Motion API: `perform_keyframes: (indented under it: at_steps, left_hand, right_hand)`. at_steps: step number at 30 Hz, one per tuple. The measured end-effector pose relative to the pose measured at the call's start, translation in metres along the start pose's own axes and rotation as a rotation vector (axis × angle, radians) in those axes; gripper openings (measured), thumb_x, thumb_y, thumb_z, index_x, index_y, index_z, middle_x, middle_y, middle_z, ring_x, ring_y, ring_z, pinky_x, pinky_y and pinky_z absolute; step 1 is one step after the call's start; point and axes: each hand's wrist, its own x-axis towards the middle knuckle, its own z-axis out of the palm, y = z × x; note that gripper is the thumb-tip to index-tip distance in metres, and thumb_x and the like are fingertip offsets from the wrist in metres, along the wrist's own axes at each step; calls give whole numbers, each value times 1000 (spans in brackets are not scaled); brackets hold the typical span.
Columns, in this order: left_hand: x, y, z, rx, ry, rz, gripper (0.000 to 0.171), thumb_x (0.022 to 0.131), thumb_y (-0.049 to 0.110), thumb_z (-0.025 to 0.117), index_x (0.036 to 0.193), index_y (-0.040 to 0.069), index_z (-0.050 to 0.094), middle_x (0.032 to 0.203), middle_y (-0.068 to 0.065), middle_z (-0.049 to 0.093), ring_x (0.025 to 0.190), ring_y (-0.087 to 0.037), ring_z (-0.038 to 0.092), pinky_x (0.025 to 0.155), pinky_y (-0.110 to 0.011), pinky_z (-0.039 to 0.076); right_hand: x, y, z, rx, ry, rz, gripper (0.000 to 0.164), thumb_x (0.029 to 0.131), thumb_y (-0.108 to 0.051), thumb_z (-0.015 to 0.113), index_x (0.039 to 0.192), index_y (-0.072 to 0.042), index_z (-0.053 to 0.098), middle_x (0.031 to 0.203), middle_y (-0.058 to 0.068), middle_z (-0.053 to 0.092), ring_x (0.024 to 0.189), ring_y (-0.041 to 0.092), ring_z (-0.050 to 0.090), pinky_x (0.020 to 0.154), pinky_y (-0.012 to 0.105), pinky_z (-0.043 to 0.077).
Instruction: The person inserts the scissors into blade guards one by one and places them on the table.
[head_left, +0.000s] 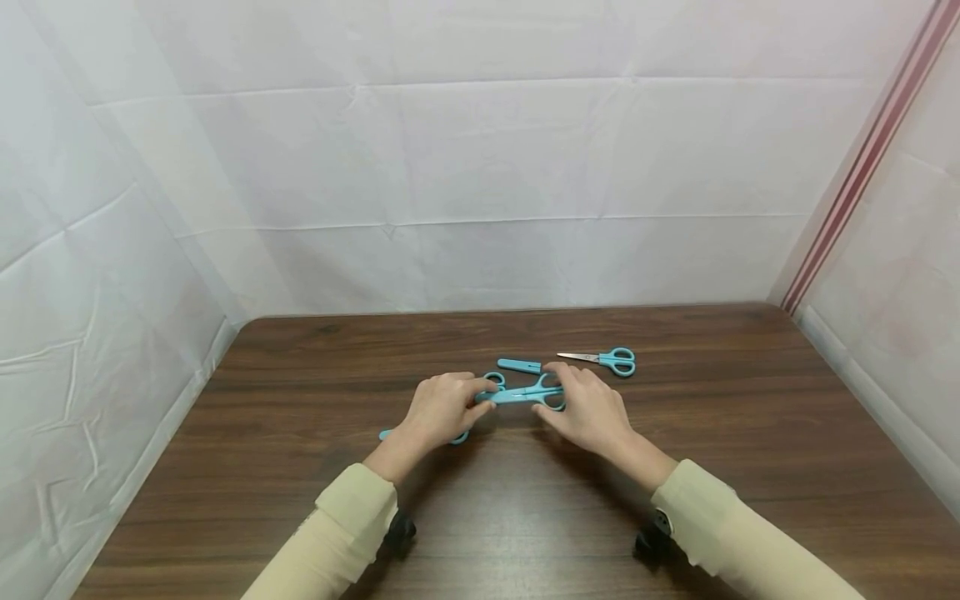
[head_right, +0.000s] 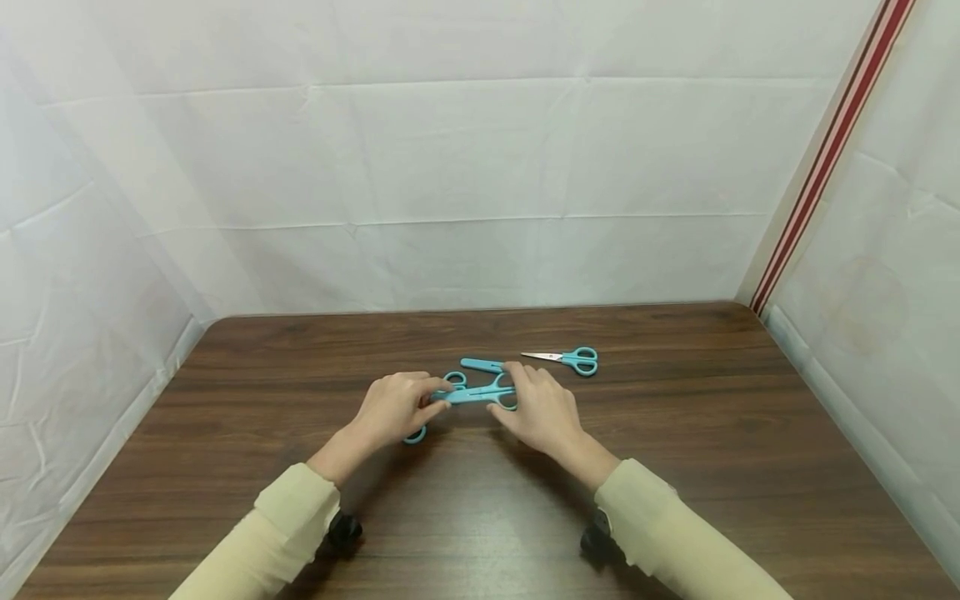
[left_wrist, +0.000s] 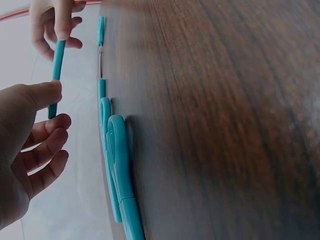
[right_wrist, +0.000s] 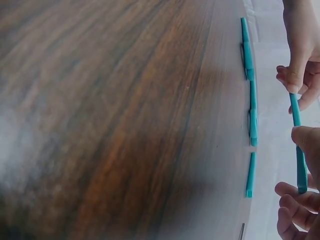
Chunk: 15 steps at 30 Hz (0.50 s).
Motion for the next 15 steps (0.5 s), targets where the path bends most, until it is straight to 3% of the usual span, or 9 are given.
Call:
perform_keyframes:
  at_steps: [15]
  left_hand:
    - [4, 3, 1, -9, 0, 11, 23, 82, 32, 69, 104, 25, 71, 64, 9, 53, 47, 0, 37, 37, -18, 27]
  right_hand:
    - [-2, 5, -2, -12, -6, 9, 50, 75, -46, 71, 112, -14, 58, 69, -2, 54, 58, 10, 48, 41, 22, 33]
